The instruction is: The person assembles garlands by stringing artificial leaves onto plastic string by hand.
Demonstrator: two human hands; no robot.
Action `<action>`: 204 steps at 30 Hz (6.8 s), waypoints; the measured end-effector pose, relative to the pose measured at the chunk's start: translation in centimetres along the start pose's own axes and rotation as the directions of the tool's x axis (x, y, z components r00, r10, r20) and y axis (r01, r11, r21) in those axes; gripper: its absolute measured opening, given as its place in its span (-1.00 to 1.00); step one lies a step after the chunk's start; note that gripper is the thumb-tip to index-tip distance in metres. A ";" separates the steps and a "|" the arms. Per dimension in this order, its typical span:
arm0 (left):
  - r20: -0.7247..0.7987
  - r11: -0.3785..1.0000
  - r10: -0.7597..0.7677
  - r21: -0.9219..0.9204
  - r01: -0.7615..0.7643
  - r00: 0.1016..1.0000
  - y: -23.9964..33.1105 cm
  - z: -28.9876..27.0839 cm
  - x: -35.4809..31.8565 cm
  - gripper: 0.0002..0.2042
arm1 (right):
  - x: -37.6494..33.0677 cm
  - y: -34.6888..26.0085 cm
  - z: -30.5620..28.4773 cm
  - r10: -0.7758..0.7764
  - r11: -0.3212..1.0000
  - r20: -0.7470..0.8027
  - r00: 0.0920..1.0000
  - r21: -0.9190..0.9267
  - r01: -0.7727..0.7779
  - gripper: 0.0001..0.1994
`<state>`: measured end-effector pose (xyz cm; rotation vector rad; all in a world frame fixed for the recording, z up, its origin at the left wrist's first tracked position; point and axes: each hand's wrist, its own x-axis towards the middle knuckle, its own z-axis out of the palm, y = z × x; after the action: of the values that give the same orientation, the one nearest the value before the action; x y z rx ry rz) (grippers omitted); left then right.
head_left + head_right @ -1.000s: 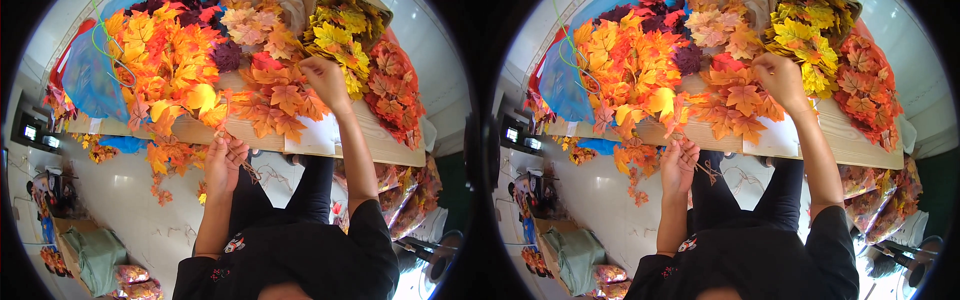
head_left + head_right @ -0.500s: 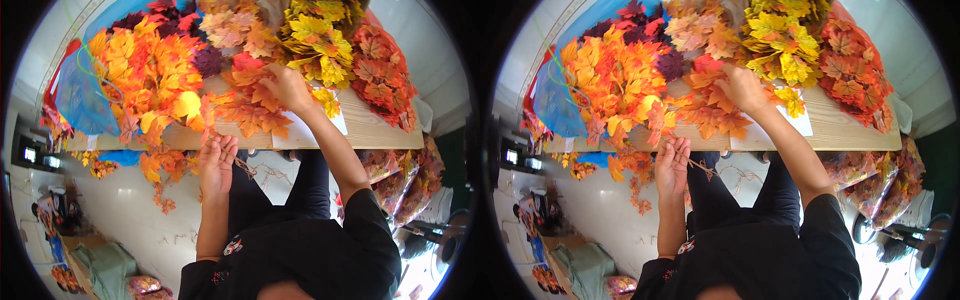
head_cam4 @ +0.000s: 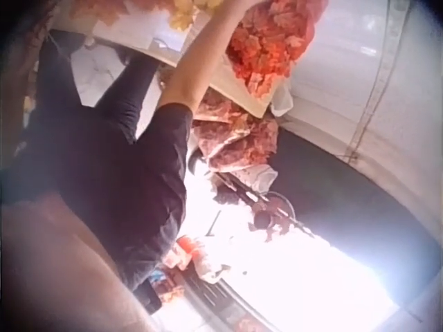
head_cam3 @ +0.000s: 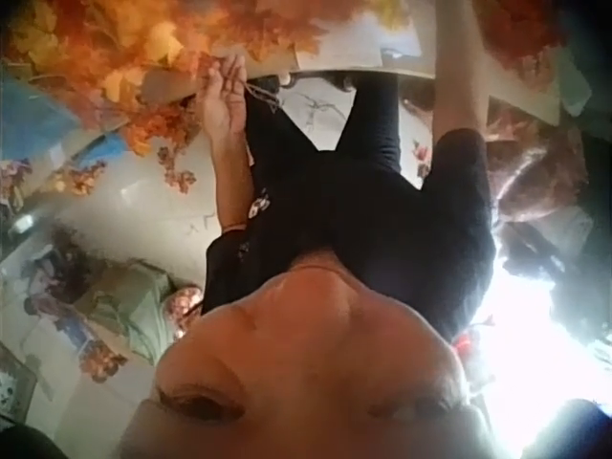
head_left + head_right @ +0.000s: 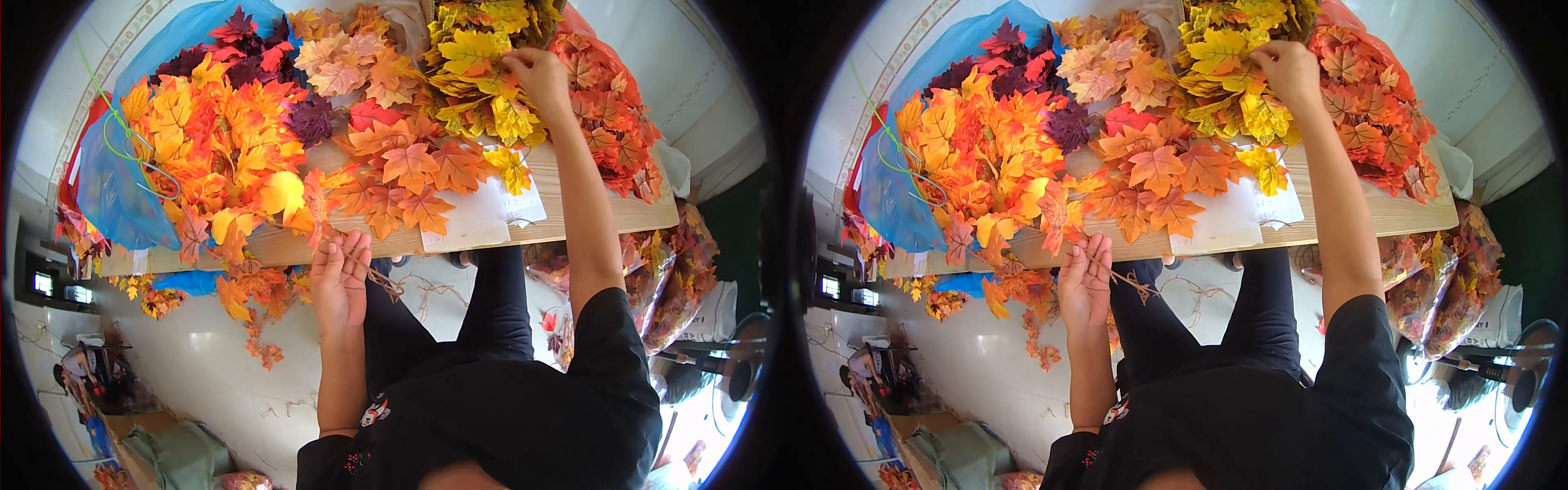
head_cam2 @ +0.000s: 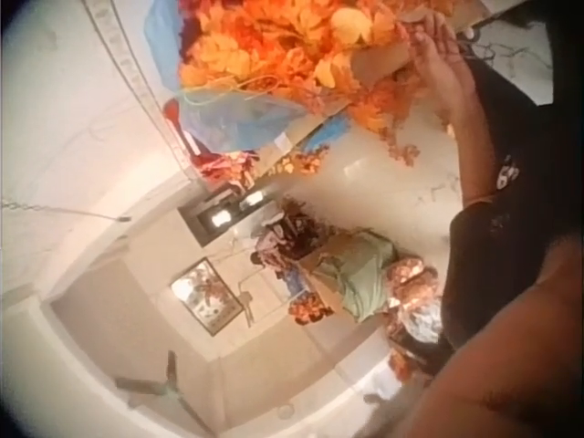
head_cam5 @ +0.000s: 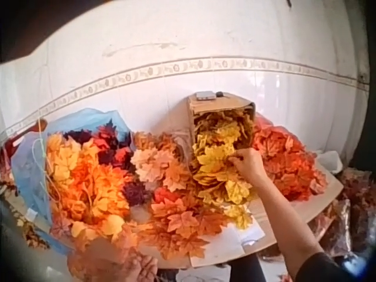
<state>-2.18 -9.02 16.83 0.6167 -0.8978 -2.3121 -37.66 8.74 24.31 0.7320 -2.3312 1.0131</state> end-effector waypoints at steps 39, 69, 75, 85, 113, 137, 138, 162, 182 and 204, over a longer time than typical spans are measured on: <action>0.210 0.982 0.122 0.118 -0.149 0.970 -0.1 1.6 0.3 -0.83 | -16.9 -17.1 2.5 -0.368 0.664 0.542 0.755 0.722 -0.195 -0.93; 0.357 0.994 -0.073 -0.045 0.095 0.931 1.4 -1.3 0.2 -0.88 | -11.1 -12.5 6.5 -0.183 0.966 0.004 0.983 0.184 0.179 -0.81; 0.400 0.966 -0.035 -0.222 0.134 0.916 0.7 -0.3 1.5 -0.91 | -11.2 -13.1 5.9 -0.077 0.952 0.167 0.983 0.306 0.022 -0.85; 0.113 0.994 0.018 0.101 -0.030 0.993 1.8 3.3 3.4 -0.90 | -15.2 -16.6 1.5 -0.493 0.817 0.230 0.839 0.453 0.356 -0.88; 0.193 0.911 0.254 0.282 -0.301 0.948 -0.8 4.4 3.0 -0.87 | -17.0 -16.8 3.0 -0.218 0.830 0.392 0.894 0.556 -0.042 -0.92; 0.370 0.944 -0.300 0.248 0.218 0.879 0.9 1.2 -0.1 -0.80 | -11.5 -17.7 2.0 -0.557 0.814 0.122 0.821 0.276 0.511 -0.91; 0.370 0.945 -0.301 0.238 0.224 0.879 0.8 1.1 -0.1 -0.81 | -11.6 -17.7 2.0 -0.560 0.807 0.109 0.821 0.298 0.510 -0.91; 0.134 0.991 -0.067 -0.110 0.082 0.989 -1.7 1.3 -1.7 -0.85 | -3.0 -13.4 12.8 -0.294 0.948 0.327 0.898 0.221 0.230 -0.83; 0.117 0.603 -0.302 -0.745 0.285 0.946 2.8 -0.6 -8.8 -0.85 | -6.6 -9.4 -3.6 -0.247 0.946 0.253 0.935 0.274 0.175 -0.82; 0.451 0.099 -0.879 -0.145 0.984 0.155 -10.5 3.2 -5.5 -0.79 | -17.2 -12.0 -2.0 -0.703 0.641 0.458 0.544 0.740 0.205 -0.92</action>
<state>-3.75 2.36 12.61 0.8682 0.1890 -3.7214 -16.87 8.04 20.84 2.3054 -2.0390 1.3740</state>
